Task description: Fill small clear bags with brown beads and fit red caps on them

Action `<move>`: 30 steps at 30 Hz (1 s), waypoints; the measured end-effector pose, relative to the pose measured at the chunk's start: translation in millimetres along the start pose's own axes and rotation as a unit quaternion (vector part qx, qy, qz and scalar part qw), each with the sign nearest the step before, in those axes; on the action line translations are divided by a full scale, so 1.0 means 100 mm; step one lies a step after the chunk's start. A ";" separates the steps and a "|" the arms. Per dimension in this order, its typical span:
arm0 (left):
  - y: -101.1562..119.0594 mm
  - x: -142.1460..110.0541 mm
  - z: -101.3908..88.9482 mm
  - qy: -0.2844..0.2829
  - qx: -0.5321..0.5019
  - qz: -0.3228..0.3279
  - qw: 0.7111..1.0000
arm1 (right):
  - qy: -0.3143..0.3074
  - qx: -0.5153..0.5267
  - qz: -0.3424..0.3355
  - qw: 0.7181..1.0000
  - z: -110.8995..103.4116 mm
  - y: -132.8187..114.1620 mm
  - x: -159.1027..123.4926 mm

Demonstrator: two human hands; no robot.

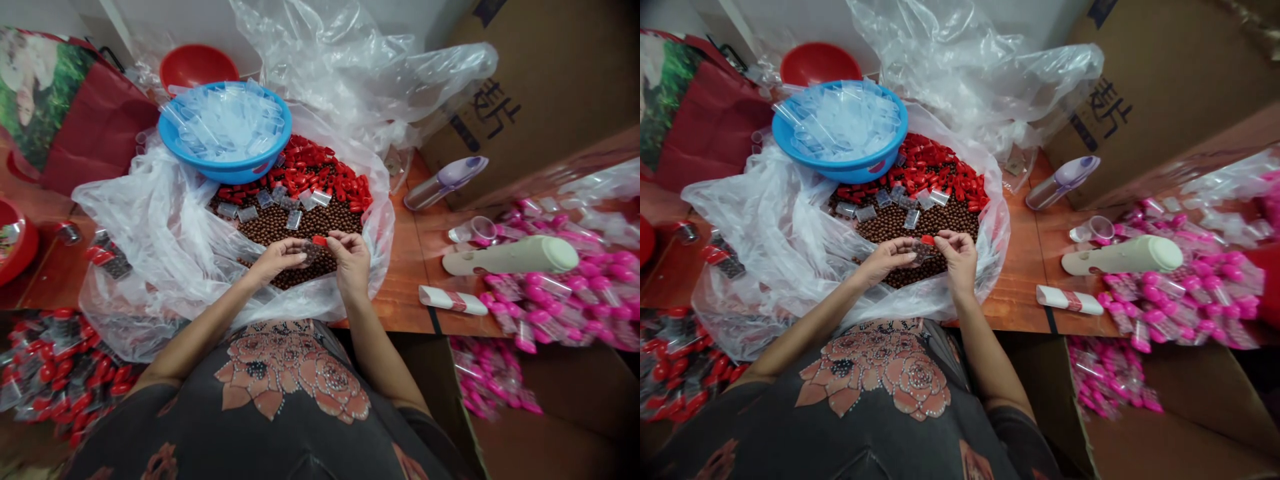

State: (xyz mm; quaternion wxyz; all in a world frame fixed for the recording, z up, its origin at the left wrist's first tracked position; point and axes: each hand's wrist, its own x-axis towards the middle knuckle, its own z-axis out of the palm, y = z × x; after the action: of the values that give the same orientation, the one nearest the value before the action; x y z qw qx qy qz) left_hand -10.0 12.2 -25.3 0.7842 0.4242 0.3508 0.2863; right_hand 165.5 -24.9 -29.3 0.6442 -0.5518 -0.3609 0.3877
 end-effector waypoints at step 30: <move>-0.11 -0.02 0.24 0.125 -0.100 -0.031 0.987 | -0.192 -0.225 -0.098 0.950 0.02 0.14 -0.26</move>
State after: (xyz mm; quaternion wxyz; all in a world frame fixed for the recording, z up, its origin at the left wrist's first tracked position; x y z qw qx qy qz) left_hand 9.2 -5.1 -24.6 0.7809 0.2938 0.4289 0.3463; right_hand 150.8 -46.0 -43.6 0.4567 -0.5591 -0.6083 0.3298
